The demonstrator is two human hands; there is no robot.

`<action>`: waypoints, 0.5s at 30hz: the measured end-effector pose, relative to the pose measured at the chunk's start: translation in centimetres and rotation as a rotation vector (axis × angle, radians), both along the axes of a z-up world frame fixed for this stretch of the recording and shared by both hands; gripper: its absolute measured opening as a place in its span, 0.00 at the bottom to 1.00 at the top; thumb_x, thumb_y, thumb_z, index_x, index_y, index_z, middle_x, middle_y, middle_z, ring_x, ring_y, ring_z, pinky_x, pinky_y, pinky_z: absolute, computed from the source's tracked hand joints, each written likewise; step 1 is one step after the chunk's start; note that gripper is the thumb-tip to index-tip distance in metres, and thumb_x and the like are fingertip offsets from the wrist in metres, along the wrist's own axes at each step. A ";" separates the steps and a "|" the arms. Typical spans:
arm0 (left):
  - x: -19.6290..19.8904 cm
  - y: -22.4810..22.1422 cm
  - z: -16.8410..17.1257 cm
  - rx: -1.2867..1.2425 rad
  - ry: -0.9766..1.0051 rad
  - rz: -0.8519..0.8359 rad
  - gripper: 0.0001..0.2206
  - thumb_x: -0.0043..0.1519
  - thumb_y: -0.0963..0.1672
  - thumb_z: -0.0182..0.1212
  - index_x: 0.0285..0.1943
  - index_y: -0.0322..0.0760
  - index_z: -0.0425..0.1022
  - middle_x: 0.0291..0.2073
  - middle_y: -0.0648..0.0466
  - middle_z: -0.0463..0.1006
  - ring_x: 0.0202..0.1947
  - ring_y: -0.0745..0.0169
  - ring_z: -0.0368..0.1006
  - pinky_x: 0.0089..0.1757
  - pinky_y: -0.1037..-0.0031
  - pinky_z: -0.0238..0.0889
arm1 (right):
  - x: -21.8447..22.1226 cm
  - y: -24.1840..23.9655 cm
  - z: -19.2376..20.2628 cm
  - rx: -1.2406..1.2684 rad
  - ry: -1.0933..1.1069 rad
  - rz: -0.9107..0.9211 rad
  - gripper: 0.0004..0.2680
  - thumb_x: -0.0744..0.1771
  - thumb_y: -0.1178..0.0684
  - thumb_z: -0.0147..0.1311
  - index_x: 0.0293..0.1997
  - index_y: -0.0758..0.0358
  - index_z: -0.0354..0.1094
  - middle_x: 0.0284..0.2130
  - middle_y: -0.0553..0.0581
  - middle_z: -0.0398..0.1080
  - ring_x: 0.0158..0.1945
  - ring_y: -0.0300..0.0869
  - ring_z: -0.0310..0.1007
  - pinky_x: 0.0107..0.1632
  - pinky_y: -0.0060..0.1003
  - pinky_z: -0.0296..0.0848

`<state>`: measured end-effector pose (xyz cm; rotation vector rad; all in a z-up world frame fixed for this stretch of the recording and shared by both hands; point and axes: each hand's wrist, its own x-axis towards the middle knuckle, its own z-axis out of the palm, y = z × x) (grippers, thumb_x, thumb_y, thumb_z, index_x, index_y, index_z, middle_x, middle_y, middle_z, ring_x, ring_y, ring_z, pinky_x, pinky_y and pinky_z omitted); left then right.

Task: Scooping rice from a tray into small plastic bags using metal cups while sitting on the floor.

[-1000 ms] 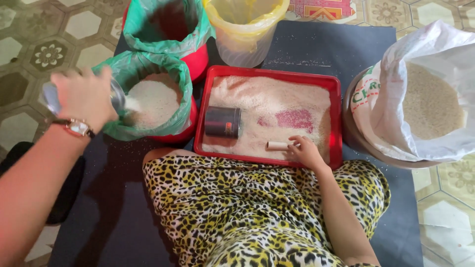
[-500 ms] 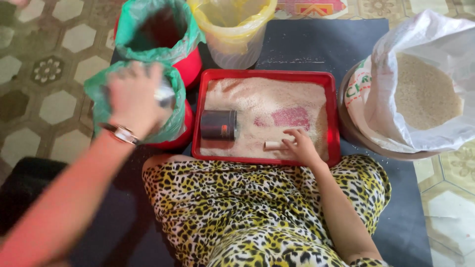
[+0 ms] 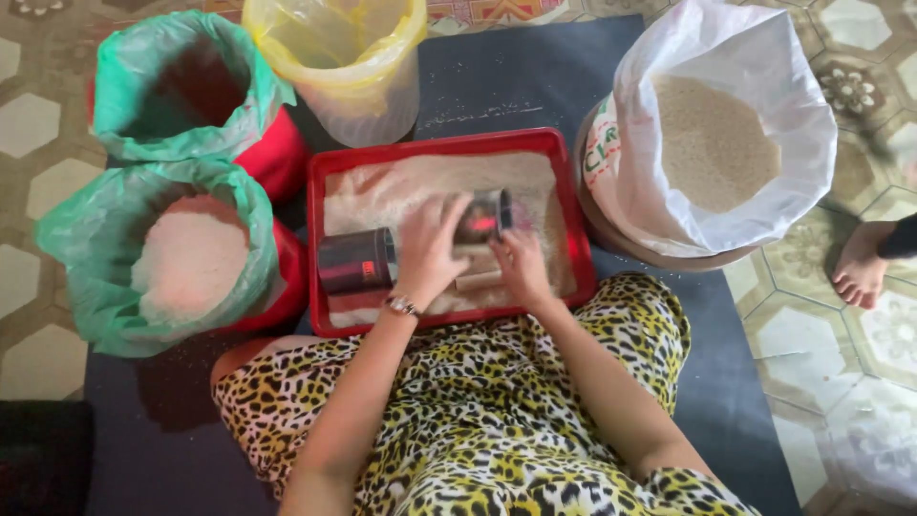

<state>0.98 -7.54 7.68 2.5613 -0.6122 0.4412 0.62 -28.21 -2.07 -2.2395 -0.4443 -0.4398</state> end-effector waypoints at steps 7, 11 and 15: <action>-4.1 8.1 -3.1 0.016 0.368 0.753 0.49 0.40 0.58 0.78 0.74 0.51 0.60 0.71 0.36 0.52 0.70 0.24 0.48 0.62 0.36 0.47 | 11.3 -4.9 -5.6 -0.420 0.131 -0.299 0.05 0.70 0.48 0.51 0.45 0.51 0.72 0.31 0.60 0.73 0.37 0.59 0.76 0.49 0.53 0.70; -4.0 9.3 -3.5 -0.191 0.504 0.827 0.49 0.42 0.58 0.77 0.76 0.58 0.58 0.75 0.41 0.44 0.68 0.27 0.54 0.60 0.41 0.57 | 16.3 -2.4 -9.6 -0.318 0.258 -0.347 0.08 0.71 0.42 0.50 0.42 0.49 0.72 0.30 0.61 0.75 0.37 0.63 0.78 0.48 0.55 0.73; -3.1 9.2 -1.4 -0.189 0.560 0.810 0.49 0.44 0.58 0.76 0.77 0.60 0.55 0.75 0.43 0.43 0.68 0.32 0.55 0.60 0.46 0.58 | 17.3 2.5 -8.8 -0.369 0.249 -0.211 0.10 0.70 0.41 0.49 0.39 0.52 0.71 0.28 0.61 0.74 0.37 0.60 0.79 0.45 0.50 0.75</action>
